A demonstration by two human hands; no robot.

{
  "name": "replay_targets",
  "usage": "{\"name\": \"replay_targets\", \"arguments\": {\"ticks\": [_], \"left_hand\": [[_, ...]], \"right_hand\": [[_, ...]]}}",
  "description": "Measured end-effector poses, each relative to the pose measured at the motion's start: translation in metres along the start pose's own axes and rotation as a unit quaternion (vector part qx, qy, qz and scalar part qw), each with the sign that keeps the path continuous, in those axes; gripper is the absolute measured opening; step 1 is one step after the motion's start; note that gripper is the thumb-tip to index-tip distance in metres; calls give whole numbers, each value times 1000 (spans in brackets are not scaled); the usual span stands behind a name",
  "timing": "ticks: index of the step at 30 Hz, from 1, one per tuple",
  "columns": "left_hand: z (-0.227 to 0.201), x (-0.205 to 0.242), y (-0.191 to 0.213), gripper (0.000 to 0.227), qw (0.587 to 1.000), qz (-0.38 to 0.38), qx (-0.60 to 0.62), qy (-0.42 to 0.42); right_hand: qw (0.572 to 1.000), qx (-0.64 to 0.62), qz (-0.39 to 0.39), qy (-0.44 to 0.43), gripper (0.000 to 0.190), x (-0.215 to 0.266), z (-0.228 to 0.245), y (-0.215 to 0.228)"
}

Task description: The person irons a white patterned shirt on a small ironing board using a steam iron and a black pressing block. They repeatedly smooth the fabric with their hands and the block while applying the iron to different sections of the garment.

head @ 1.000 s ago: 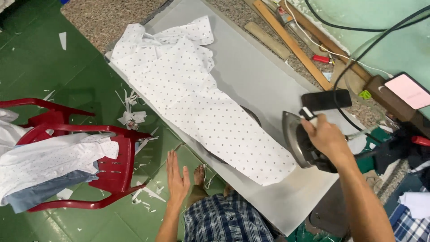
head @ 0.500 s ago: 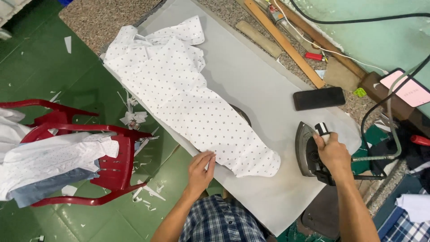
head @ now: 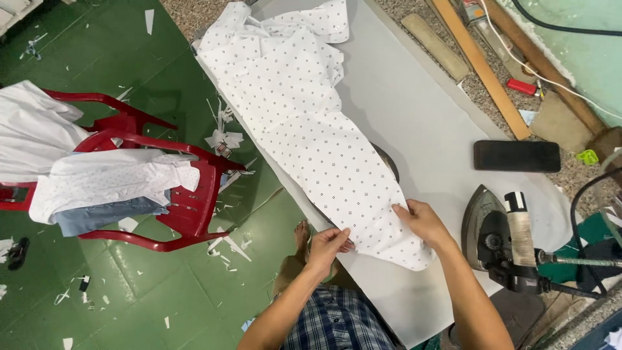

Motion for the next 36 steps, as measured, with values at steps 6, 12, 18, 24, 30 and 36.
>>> {"name": "replay_targets", "arguments": {"ticks": [6, 12, 18, 24, 30, 36], "left_hand": [[-22, 57, 48, 8, 995, 42, -70, 50], [-86, 56, 38, 27, 735, 308, -587, 142], [-248, -55, -68, 25, 639, 318, -528, -460], [-228, -120, -89, 47, 411, 345, -648, -541], [-243, -102, -145, 43, 444, 344, -597, -573], [-167, -100, -277, 32, 435, 335, -514, -660]], "right_hand": [[987, -78, 140, -16, 28, 26, -70, -50], [987, -76, 138, -40, 29, 41, -111, -90], [988, 4, 68, -137, 36, 58, -107, -84], [974, 81, 29, -210, 47, 61, -140, -85], [858, 279, -413, 124, 21, 96, -43, 45], [762, 497, -393, -135, 59, 42, -110, 153]]}}
Point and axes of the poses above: each hand's wrist, its own x-axis away from the middle knuckle, its own y-axis out of the back of the hand, z = x × y, the point moved 8 cm from there along -x, towards the middle knuckle, and after that the axes turned 5 degrees about x, right-handed, at the moved point
